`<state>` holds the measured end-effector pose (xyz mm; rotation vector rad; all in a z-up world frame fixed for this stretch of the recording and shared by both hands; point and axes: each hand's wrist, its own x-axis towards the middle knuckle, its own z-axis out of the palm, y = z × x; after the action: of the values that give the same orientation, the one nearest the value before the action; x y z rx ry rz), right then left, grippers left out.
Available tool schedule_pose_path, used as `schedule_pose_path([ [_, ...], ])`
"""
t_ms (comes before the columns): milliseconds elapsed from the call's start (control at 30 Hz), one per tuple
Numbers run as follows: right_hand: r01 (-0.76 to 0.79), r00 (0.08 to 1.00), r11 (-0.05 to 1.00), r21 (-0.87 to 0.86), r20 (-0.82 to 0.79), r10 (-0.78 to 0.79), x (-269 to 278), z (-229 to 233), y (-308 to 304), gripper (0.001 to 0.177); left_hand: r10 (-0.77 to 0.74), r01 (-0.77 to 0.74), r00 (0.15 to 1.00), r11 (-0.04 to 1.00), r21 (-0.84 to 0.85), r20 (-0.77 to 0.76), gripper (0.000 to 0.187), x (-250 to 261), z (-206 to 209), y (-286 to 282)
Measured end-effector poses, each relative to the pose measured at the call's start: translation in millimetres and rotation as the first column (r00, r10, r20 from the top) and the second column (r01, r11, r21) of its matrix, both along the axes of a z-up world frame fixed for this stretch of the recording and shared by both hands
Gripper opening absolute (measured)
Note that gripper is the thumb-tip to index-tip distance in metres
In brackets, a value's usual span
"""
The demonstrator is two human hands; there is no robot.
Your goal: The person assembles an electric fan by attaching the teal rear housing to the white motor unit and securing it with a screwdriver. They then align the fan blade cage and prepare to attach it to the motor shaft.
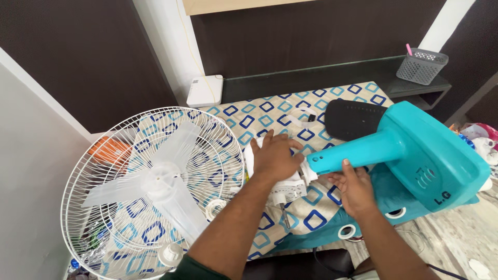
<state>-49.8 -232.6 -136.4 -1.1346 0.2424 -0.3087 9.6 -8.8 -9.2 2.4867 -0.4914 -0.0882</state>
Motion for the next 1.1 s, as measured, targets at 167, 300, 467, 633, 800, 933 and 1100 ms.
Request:
schedule_pose_path([
  [167,0.07,0.997,0.996,-0.058,-0.006,-0.071,-2,4,7,0.038,0.006,0.021,0.999,0.804,-0.594,0.043,0.026,5,-11,18],
  [300,0.144,0.989,0.987,-0.07,0.034,-0.142,-5,10,11,0.039,0.106,0.039,0.984,0.652,-0.757,0.142,0.019,-9,-25,41],
  [467,0.198,0.965,0.977,-0.08,0.19,-0.18,-7,4,13,0.036,0.195,-0.084,0.981,0.508,-0.857,0.02,0.017,-43,-42,72],
  [633,0.444,0.878,0.887,-0.13,0.263,-0.401,-9,-14,16,0.034,0.247,-0.232,0.953,0.236,-0.944,-0.173,0.016,-83,-58,121],
  [800,0.51,0.859,0.79,-0.339,0.24,-0.452,-21,-27,26,0.023,0.372,-0.307,0.893,0.096,-0.947,-0.252,0.015,-116,-62,168],
  [933,0.403,0.898,0.889,-0.218,0.281,-0.338,-30,-23,41,0.037,0.474,-0.291,0.867,0.233,-0.928,-0.153,0.015,-144,-62,197],
  [1100,0.391,0.906,0.835,-0.387,0.324,-0.274,-44,12,62,0.035,0.724,-0.432,0.669,0.566,-0.702,0.171,0.012,-169,-58,241],
])
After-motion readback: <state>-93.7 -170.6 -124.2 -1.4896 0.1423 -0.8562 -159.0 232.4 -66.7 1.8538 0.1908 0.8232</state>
